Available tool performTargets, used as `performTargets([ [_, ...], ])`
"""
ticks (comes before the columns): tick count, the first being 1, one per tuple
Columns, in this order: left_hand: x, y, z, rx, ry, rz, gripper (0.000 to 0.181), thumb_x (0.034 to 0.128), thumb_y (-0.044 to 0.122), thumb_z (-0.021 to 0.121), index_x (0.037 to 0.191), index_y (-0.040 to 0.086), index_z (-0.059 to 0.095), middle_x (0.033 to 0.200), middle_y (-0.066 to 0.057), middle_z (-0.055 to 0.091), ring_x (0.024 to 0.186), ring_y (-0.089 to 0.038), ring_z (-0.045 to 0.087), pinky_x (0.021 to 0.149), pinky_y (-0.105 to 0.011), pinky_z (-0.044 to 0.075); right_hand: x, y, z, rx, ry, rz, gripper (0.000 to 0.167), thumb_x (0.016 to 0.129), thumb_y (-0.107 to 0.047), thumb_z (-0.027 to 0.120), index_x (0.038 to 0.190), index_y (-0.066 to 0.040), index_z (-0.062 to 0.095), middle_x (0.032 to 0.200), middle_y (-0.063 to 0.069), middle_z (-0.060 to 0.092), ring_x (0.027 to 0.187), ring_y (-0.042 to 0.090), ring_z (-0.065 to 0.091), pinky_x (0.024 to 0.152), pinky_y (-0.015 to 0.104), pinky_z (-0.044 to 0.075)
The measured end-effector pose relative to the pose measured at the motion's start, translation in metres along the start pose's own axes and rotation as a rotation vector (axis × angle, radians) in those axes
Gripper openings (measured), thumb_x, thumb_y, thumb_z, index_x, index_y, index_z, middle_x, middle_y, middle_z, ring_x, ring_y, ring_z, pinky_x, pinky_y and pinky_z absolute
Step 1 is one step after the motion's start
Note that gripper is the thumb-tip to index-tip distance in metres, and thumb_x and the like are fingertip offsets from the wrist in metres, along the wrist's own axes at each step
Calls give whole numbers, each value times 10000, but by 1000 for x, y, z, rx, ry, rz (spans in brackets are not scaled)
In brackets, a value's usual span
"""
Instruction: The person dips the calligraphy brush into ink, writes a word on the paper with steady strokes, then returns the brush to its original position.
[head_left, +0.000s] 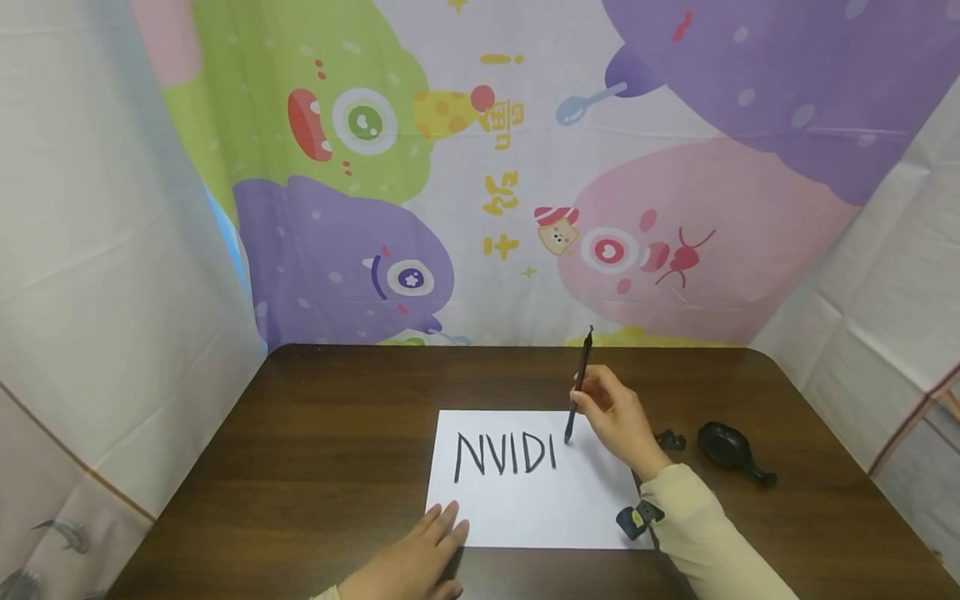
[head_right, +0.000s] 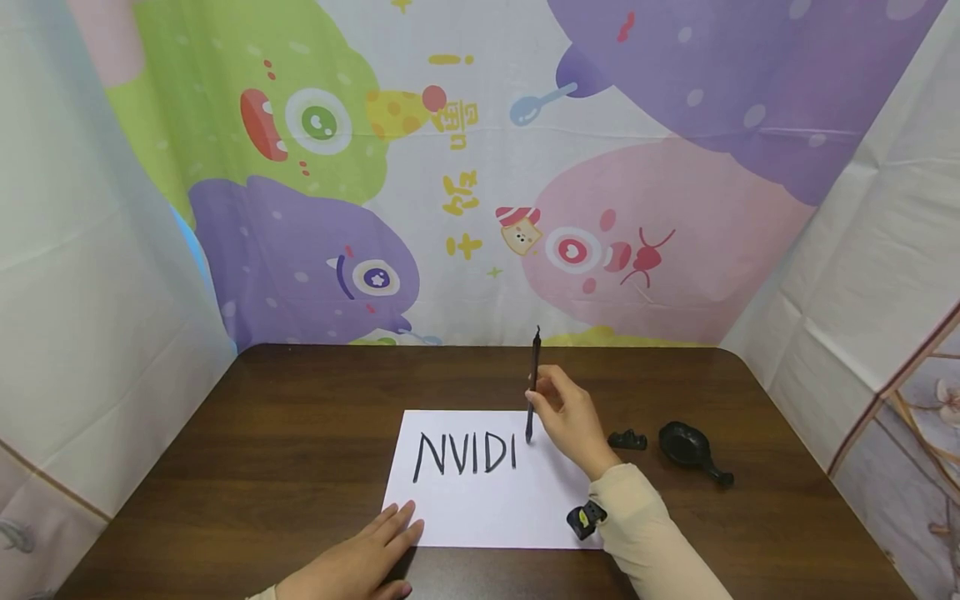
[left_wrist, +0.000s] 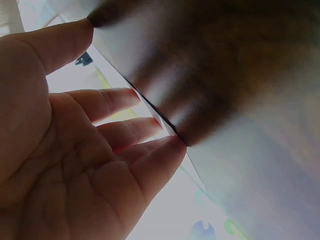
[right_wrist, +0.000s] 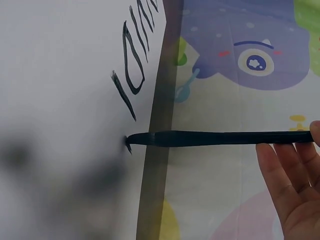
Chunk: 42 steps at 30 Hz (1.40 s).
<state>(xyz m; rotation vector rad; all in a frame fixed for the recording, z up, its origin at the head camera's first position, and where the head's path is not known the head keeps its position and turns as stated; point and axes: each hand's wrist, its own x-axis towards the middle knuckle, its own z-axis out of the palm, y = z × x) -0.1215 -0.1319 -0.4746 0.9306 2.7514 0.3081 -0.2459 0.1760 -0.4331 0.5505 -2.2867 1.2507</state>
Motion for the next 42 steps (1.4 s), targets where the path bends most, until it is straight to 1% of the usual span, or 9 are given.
performTargets([
  [4, 0, 0, 1, 6, 5, -1, 671, 900, 400, 632, 1440, 38, 468, 1523, -221, 407, 1395, -434, 391, 1066, -550, 428, -1, 8, 1, 16, -16, 2, 214, 877, -11, 692, 1068, -58, 607, 832, 75, 683, 746, 166, 661, 652, 258, 569],
  [9, 0, 0, 1, 5, 7, -9, 672, 897, 399, 637, 1441, 42, 468, 1525, -216, 407, 1398, -431, 388, 1057, -552, 435, -2, 11, 0, 60, -45, -4, 208, 894, -52, 686, 1083, -91, 608, 842, 69, 681, 740, 194, 673, 652, 246, 577],
  [19, 0, 1, 1, 8, 1, -15, 677, 899, 408, 629, 1446, 46, 462, 1532, -208, 400, 1405, -425, 381, 1057, -551, 436, -5, 6, -1, 49, -82, 13, 229, 889, -46, 690, 1097, -61, 596, 860, 74, 661, 699, 190, 654, 624, 233, 572],
  [23, 0, 2, 0, 4, 1, -18, 677, 899, 407, 630, 1448, 49, 460, 1535, -205, 396, 1407, -422, 379, 1047, -553, 445, -6, 4, -2, 56, -109, 25, 215, 892, -62, 691, 1080, -75, 587, 852, 64, 645, 739, 200, 682, 643, 223, 573],
  [25, 0, 1, 0, 0, 1, -17, 677, 901, 409, 627, 1450, 50, 458, 1537, -206, 392, 1409, -423, 375, 1044, -557, 446, -6, 1, -2, 81, -126, 38, 214, 893, -55, 687, 1079, -60, 581, 852, 75, 643, 770, 229, 696, 661, 225, 582],
  [27, 0, 1, 0, -3, 1, -16, 676, 903, 410, 624, 1451, 51, 456, 1538, -207, 390, 1410, -424, 374, 1040, -560, 448, -6, -5, -3, 106, -136, 46, 212, 893, -14, 673, 1080, -21, 574, 853, 118, 643, 798, 298, 702, 674, 267, 601],
  [32, -1, 1, 0, -8, -1, -21, 677, 901, 409, 625, 1454, 56, 455, 1541, -203, 386, 1413, -421, 370, 1027, -566, 457, -7, -29, -8, 131, -159, 41, 202, 878, 85, 639, 1056, 34, 560, 836, 207, 636, 786, 381, 684, 664, 373, 610],
  [36, 0, 1, 1, -2, 4, -13, 676, 899, 405, 629, 1448, 49, 459, 1536, -207, 393, 1407, -425, 378, 1032, -564, 453, -7, -38, -11, 142, -176, 42, 200, 876, 89, 638, 1049, 26, 561, 835, 211, 638, 784, 373, 685, 659, 378, 610],
  [42, 0, 1, 0, -4, 2, -8, 680, 901, 407, 627, 1448, 41, 457, 1535, -211, 392, 1405, -431, 377, 1044, -563, 443, -7, -38, -12, 174, -170, 20, 198, 872, 95, 638, 1046, 42, 559, 832, 220, 640, 770, 379, 683, 644, 392, 609],
])
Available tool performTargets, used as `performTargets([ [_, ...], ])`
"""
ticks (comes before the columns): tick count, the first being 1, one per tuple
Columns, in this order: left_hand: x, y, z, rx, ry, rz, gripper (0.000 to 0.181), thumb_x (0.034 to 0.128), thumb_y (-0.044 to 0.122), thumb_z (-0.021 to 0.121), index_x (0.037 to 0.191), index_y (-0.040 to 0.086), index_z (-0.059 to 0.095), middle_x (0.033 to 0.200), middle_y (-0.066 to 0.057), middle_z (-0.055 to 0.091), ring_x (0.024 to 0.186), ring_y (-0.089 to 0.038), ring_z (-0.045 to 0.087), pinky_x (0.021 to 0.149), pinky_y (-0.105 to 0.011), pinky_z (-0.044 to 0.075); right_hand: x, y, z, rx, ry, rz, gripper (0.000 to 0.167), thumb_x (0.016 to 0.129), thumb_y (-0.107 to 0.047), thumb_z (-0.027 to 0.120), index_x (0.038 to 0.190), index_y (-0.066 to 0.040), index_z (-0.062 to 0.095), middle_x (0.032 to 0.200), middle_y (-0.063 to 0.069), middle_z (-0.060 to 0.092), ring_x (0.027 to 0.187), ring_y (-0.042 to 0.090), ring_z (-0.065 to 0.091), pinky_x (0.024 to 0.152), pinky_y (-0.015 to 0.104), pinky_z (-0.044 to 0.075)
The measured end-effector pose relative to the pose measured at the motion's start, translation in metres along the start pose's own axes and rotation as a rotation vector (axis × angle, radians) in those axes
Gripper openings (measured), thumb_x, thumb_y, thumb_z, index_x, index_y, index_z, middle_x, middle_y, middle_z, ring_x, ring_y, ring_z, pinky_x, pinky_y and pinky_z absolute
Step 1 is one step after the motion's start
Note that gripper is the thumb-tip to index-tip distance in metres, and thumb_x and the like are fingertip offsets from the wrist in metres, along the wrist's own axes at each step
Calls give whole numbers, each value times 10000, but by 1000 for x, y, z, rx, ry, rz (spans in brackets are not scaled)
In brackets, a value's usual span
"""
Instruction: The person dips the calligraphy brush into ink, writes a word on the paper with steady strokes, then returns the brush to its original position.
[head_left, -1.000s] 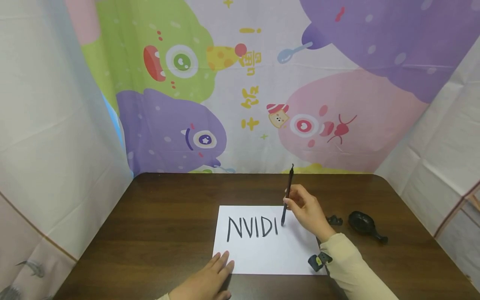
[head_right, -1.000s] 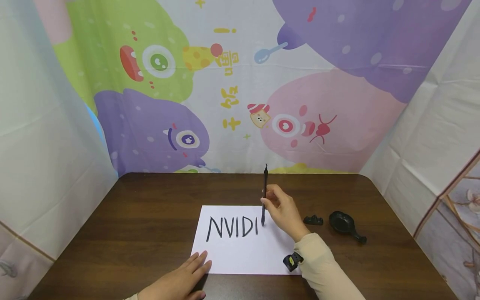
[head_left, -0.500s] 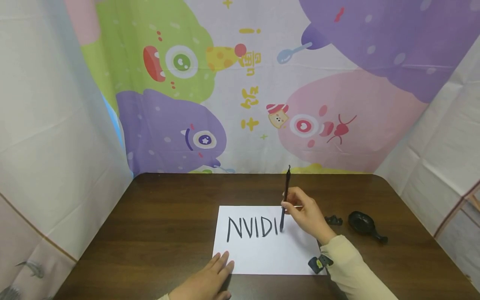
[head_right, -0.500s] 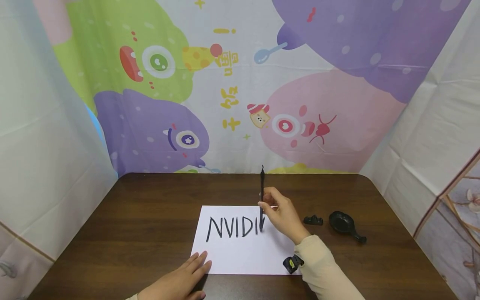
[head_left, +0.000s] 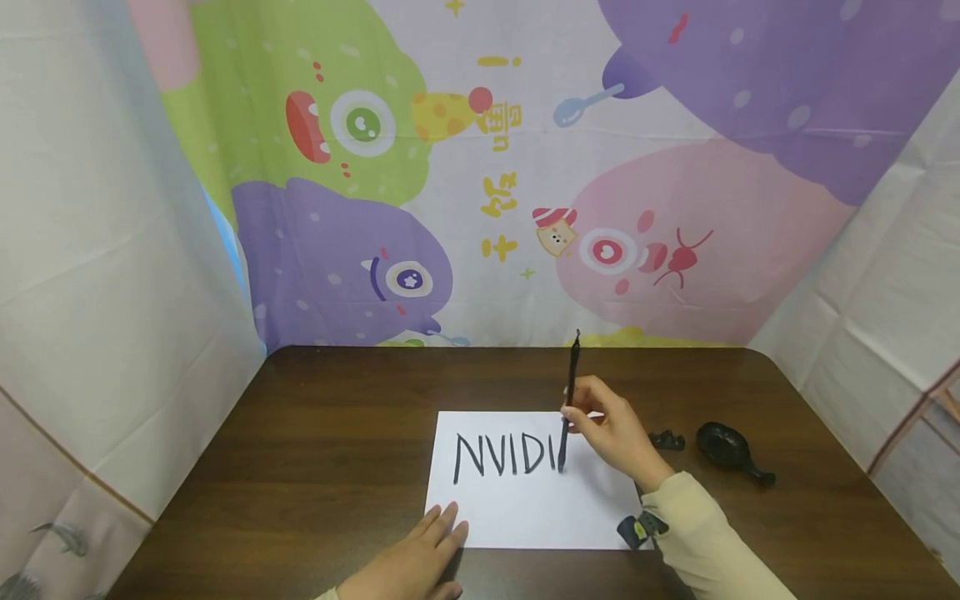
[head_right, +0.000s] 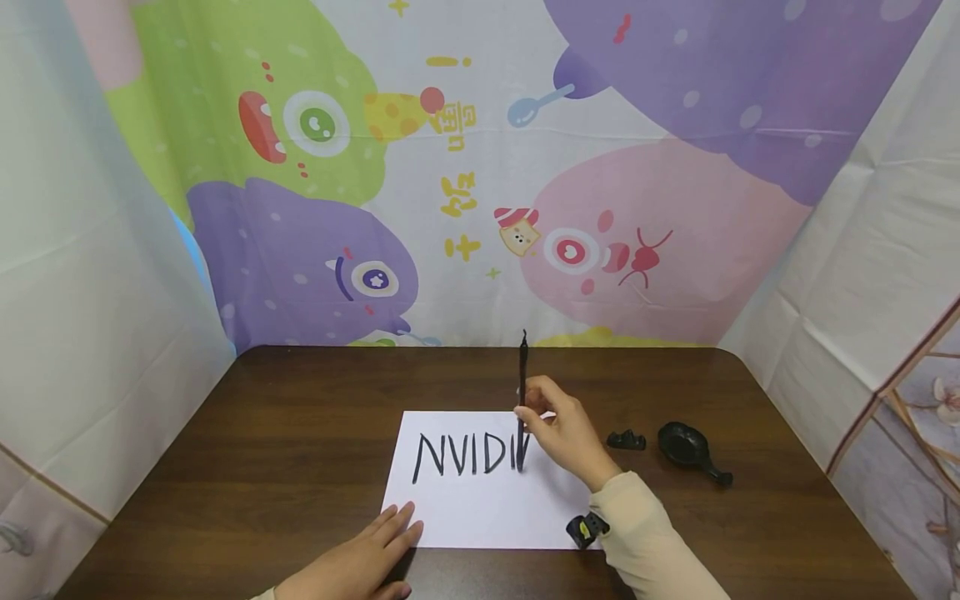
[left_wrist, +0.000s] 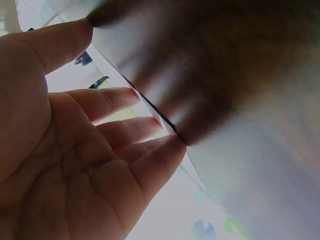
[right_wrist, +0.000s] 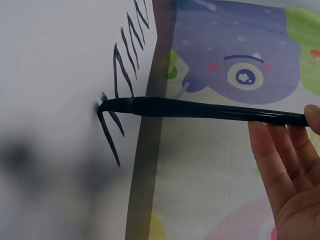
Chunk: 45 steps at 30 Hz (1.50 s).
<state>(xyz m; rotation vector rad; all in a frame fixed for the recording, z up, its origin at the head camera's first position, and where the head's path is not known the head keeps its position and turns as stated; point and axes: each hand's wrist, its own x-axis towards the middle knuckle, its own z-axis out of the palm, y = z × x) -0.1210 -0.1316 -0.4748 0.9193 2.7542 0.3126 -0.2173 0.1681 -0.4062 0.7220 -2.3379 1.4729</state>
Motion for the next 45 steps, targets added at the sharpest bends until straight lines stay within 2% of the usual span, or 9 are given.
performTargets([
  [8, 0, 0, 0, 5, -1, 0, 679, 901, 402, 633, 1447, 39, 458, 1533, -215, 393, 1402, -430, 382, 1049, -556, 440, 6, 3, -8, -25, 87, -24, 201, 870, 97, 642, 1044, 73, 545, 824, 223, 644, 695, 355, 676, 637, 397, 606],
  [14, 0, 0, 1, 15, 4, 3, 674, 900, 401, 632, 1447, 45, 461, 1532, -213, 396, 1402, -429, 384, 1055, -552, 438, 10, 6, -14, -76, 182, -54, 211, 861, 101, 651, 1041, 96, 540, 820, 210, 646, 687, 103, 645, 604, 284, 592],
  [18, 1, 0, 2, 21, 5, 3, 668, 901, 402, 626, 1446, 51, 464, 1531, -210, 400, 1402, -425, 387, 1057, -547, 438, 11, 7, -15, -65, 212, -29, 221, 869, 95, 647, 1060, 98, 536, 846, 211, 642, 739, 182, 671, 632, 241, 594],
  [21, 0, 0, 2, 22, 9, 7, 665, 903, 400, 626, 1444, 47, 466, 1527, -214, 404, 1398, -428, 392, 1050, -551, 443, 12, 10, -15, -38, 222, -7, 220, 872, 96, 642, 1060, 109, 529, 851, 224, 634, 750, 212, 680, 655, 277, 606],
  [25, 0, 0, 1, 19, 10, 7, 666, 905, 402, 623, 1444, 46, 464, 1527, -215, 404, 1398, -429, 392, 1048, -552, 445, 13, 20, -12, -19, 232, 14, 214, 875, 95, 638, 1054, 120, 524, 847, 239, 629, 734, 56, 644, 655, 289, 607],
  [29, -1, 0, 1, 15, 7, 3, 665, 905, 399, 623, 1446, 46, 463, 1530, -213, 400, 1402, -425, 387, 1057, -545, 439, 14, 41, -9, -7, 247, 28, 208, 878, 88, 639, 1055, 96, 529, 852, 242, 627, 718, -37, 591, 638, 206, 586],
  [38, 0, 0, 2, 19, 8, 1, 666, 906, 396, 628, 1446, 45, 461, 1532, -213, 398, 1402, -427, 385, 1058, -544, 437, 13, 64, -7, 15, 276, 25, 216, 894, 13, 662, 1073, 41, 544, 876, 184, 641, 753, 106, 649, 662, 350, 609],
  [42, 0, -1, 2, 23, 13, 8, 668, 905, 395, 631, 1444, 40, 462, 1529, -216, 400, 1398, -429, 389, 1058, -545, 437, 12, 64, -7, 13, 274, 31, 221, 899, -2, 661, 1084, 33, 546, 887, 174, 644, 764, 156, 656, 672, 310, 608],
  [45, 0, -2, 3, 26, 19, 10, 674, 900, 398, 634, 1443, 37, 462, 1526, -219, 402, 1397, -430, 390, 1062, -542, 435, 9, 51, -9, -18, 259, 50, 225, 898, 27, 649, 1093, 51, 541, 891, 194, 641, 769, 256, 659, 681, 313, 608],
])
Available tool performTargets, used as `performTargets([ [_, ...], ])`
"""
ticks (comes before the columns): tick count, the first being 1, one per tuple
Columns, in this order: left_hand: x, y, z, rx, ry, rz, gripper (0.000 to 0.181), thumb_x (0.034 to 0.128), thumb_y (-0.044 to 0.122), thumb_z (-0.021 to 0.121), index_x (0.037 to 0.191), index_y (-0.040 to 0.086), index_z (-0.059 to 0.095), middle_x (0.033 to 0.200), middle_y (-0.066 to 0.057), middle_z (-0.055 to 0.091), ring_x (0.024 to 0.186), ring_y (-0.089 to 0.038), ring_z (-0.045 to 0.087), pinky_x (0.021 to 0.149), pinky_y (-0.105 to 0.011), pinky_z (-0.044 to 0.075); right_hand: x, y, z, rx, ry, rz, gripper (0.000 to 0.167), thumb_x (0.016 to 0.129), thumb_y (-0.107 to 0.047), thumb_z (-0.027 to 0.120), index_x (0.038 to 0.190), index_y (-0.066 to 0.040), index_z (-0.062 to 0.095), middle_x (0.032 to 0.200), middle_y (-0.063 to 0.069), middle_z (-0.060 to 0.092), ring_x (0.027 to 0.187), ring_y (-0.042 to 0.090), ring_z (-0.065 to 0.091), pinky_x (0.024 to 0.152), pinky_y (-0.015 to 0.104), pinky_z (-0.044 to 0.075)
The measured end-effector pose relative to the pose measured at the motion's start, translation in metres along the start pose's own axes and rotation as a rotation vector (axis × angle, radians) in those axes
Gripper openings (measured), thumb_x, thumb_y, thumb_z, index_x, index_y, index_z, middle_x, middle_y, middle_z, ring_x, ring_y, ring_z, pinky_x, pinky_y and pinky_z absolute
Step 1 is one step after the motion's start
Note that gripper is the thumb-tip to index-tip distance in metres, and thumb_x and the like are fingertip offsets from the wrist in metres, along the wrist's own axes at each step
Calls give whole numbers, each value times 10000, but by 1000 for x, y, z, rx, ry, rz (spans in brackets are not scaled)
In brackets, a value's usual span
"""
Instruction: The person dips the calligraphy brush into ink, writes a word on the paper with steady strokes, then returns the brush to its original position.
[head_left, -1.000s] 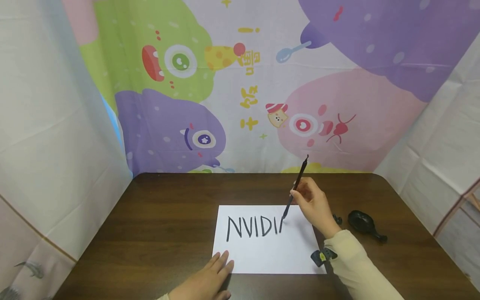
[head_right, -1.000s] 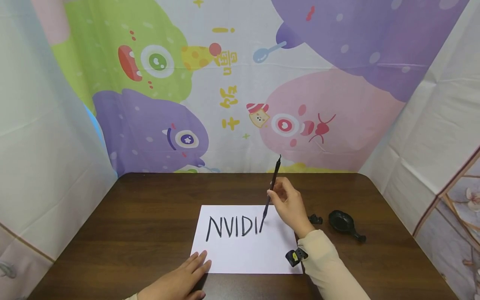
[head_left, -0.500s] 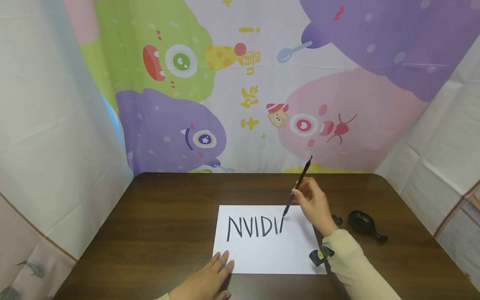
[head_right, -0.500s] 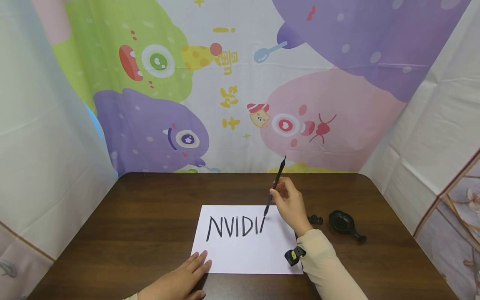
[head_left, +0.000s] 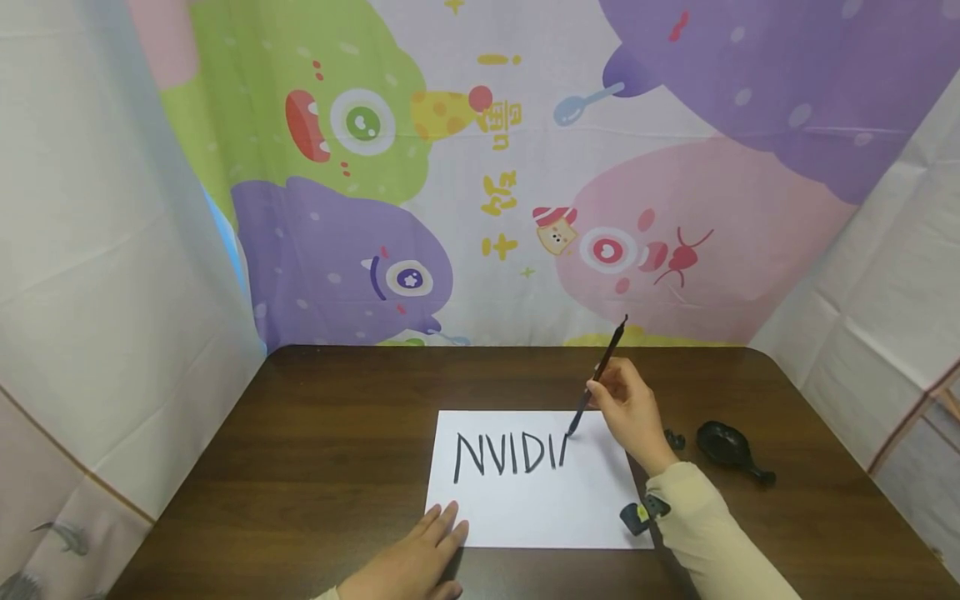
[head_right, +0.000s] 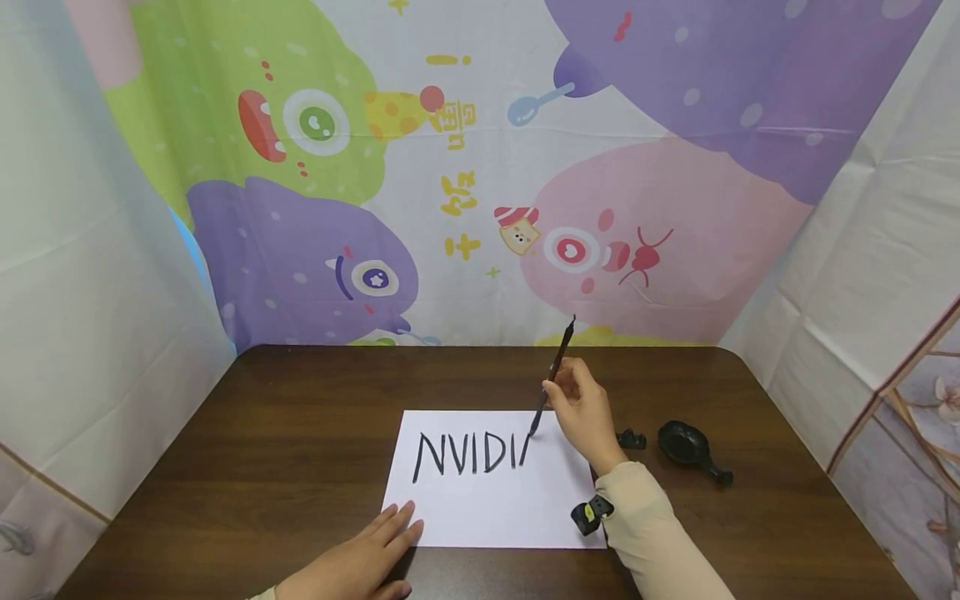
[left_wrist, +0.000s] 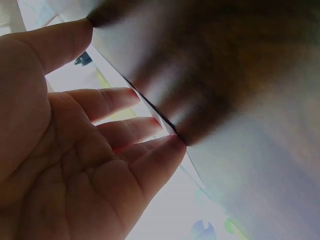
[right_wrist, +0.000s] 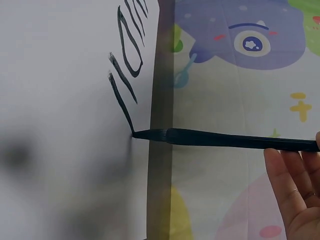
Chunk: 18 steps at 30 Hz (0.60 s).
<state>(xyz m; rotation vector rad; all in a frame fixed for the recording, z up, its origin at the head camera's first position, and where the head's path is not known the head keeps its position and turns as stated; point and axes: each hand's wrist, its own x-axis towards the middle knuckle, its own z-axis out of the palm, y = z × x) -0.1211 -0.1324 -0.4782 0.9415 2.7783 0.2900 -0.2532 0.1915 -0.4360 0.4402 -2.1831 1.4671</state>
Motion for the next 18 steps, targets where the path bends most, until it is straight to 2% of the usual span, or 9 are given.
performTargets([
  [4, 0, 0, 0, -4, 1, -1, 681, 897, 402, 635, 1444, 36, 461, 1527, -219, 400, 1400, -431, 386, 1062, -545, 434, -3, -23, -3, -39, -16, 4, 220, 891, 71, 632, 1087, 80, 533, 885, 219, 626, 773, 373, 644, 685, 359, 608],
  [8, 0, 0, 1, -9, 0, -3, 682, 894, 398, 636, 1446, 39, 460, 1532, -217, 394, 1404, -430, 379, 1060, -548, 434, -5, -28, -4, -56, -17, -4, 211, 888, 78, 632, 1074, 85, 534, 872, 210, 622, 749, 319, 646, 678, 385, 606],
  [11, 0, 0, 1, -9, -6, -11, 681, 892, 396, 638, 1449, 46, 460, 1537, -213, 388, 1410, -424, 374, 1063, -546, 432, -5, -26, -4, -80, -20, -10, 211, 887, 75, 635, 1073, 84, 536, 858, 195, 619, 735, 260, 641, 664, 352, 606],
  [15, 1, 1, 0, -9, -15, -20, 681, 894, 400, 634, 1452, 52, 457, 1543, -210, 380, 1415, -421, 367, 1059, -548, 435, -5, -11, -3, -81, -26, -10, 223, 890, 63, 639, 1090, 67, 541, 847, 189, 600, 726, 321, 636, 647, 354, 605],
  [18, 1, 0, 0, -10, -15, -16, 680, 899, 404, 628, 1452, 49, 454, 1542, -213, 380, 1413, -425, 367, 1056, -551, 437, -5, 2, -3, -82, -33, -2, 240, 893, 40, 649, 1110, 23, 550, 854, 166, 594, 724, 320, 628, 645, 363, 606],
])
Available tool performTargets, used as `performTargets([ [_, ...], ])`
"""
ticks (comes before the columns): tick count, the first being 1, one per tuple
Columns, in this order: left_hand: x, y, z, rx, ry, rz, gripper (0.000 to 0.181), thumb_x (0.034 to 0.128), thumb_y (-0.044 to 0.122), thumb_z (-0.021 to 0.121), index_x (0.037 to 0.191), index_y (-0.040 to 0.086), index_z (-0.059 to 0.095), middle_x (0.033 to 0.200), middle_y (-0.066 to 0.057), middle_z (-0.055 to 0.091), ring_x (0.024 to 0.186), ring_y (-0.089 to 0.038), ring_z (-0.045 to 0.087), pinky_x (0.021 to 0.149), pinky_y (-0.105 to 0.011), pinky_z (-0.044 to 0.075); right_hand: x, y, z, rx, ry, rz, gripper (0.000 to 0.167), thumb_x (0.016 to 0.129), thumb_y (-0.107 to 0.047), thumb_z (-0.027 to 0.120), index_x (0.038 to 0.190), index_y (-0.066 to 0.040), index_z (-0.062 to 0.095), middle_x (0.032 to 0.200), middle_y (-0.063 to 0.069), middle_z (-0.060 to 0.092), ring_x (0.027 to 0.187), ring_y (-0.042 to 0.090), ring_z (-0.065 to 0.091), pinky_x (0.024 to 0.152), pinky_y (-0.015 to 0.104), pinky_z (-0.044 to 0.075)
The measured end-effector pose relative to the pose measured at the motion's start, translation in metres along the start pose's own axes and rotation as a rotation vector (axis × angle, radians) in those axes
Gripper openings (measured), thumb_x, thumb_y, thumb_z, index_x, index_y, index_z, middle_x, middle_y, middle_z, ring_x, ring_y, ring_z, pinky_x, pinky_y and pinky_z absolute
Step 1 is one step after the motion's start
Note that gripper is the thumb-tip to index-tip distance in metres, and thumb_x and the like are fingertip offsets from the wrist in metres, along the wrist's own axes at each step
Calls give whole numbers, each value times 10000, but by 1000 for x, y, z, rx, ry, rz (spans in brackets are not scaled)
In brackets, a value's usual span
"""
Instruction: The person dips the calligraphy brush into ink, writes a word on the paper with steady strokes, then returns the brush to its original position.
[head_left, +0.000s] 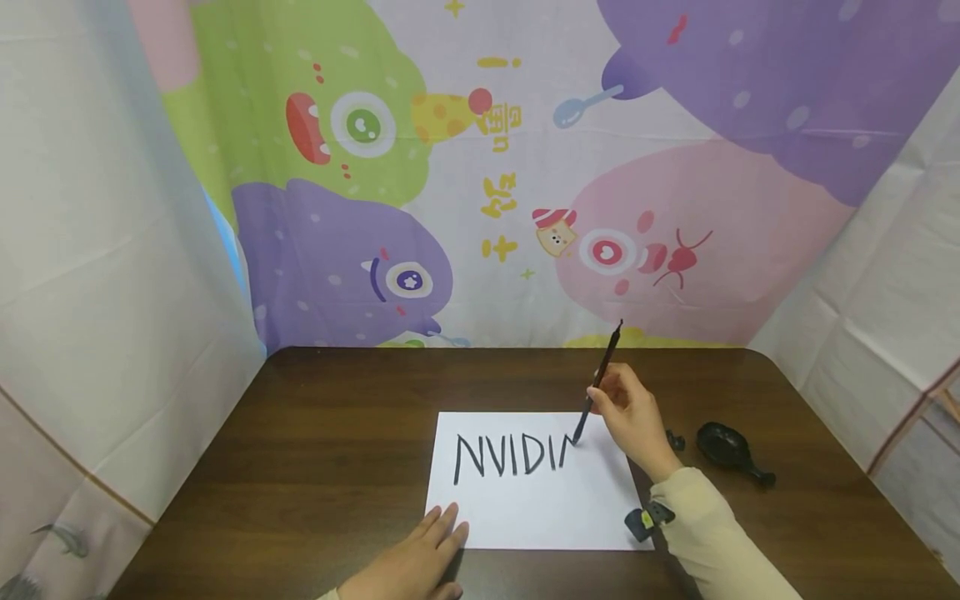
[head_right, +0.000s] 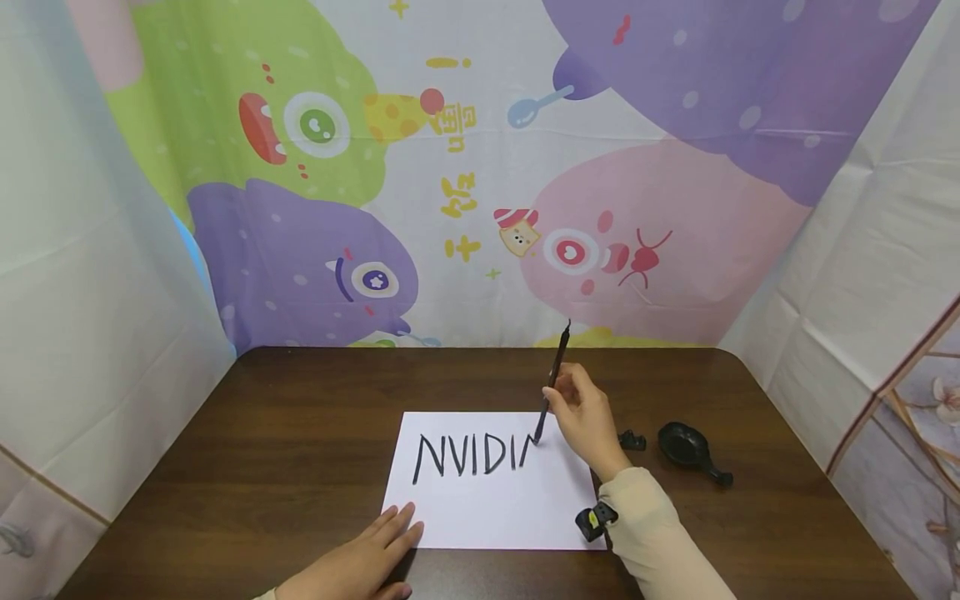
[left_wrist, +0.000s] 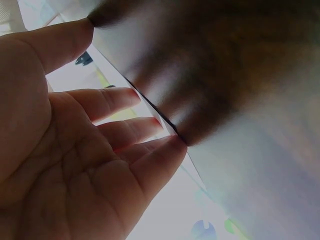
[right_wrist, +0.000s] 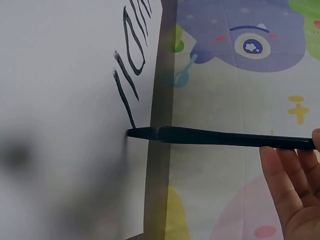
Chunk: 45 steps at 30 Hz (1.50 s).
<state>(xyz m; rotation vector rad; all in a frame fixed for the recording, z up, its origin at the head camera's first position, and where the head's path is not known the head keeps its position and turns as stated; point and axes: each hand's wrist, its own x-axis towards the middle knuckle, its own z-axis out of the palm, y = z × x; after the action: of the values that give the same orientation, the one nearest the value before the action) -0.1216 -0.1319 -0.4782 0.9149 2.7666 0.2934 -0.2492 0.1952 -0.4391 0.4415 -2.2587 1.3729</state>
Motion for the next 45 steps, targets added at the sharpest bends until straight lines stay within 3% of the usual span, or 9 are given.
performTargets([
  [5, 0, 0, 1, -4, 3, 5, 678, 902, 403, 623, 1454, 47, 451, 1543, -213, 378, 1415, -425, 365, 1059, -553, 432, 0, 6, -3, -8, -25, 2, 253, 898, -11, 668, 1123, -51, 559, 855, 114, 602, 716, 222, 630, 645, 280, 602],
  [12, 1, -1, 2, 7, 12, 12, 670, 902, 410, 622, 1444, 48, 465, 1533, -215, 394, 1406, -423, 381, 1057, -549, 437, -3, 4, -8, -10, -85, 8, 254, 908, -28, 661, 1131, -77, 550, 851, 97, 599, 741, 215, 651, 652, 253, 601],
  [20, 1, 1, 0, -8, -10, -7, 677, 899, 403, 631, 1455, 60, 454, 1546, -203, 380, 1421, -413, 363, 1077, -545, 419, -7, -3, -13, -32, -112, 47, 230, 905, -50, 673, 1103, -56, 557, 858, 103, 606, 736, 244, 661, 649, 292, 606],
  [31, 0, 1, -1, -11, -9, -4, 675, 905, 406, 619, 1453, 49, 453, 1545, -209, 378, 1418, -420, 363, 1057, -555, 435, -12, -6, -20, -32, -159, 33, 238, 898, -9, 667, 1102, -56, 554, 865, 117, 608, 731, 259, 677, 644, 290, 606],
  [43, 0, 1, -2, 2, 1, 14, 668, 905, 400, 627, 1441, 35, 465, 1526, -220, 402, 1399, -431, 388, 1054, -555, 438, -15, -7, -25, -33, -174, 20, 244, 889, -8, 676, 1102, -40, 562, 866, 119, 624, 682, 99, 647, 626, 307, 607],
  [45, 0, 0, -1, 6, 4, 16, 667, 904, 400, 628, 1439, 35, 467, 1523, -221, 406, 1396, -432, 392, 1053, -552, 440, -15, -16, -25, -45, -167, 14, 237, 883, 18, 671, 1091, -17, 562, 853, 130, 620, 668, 137, 650, 618, 302, 605],
])
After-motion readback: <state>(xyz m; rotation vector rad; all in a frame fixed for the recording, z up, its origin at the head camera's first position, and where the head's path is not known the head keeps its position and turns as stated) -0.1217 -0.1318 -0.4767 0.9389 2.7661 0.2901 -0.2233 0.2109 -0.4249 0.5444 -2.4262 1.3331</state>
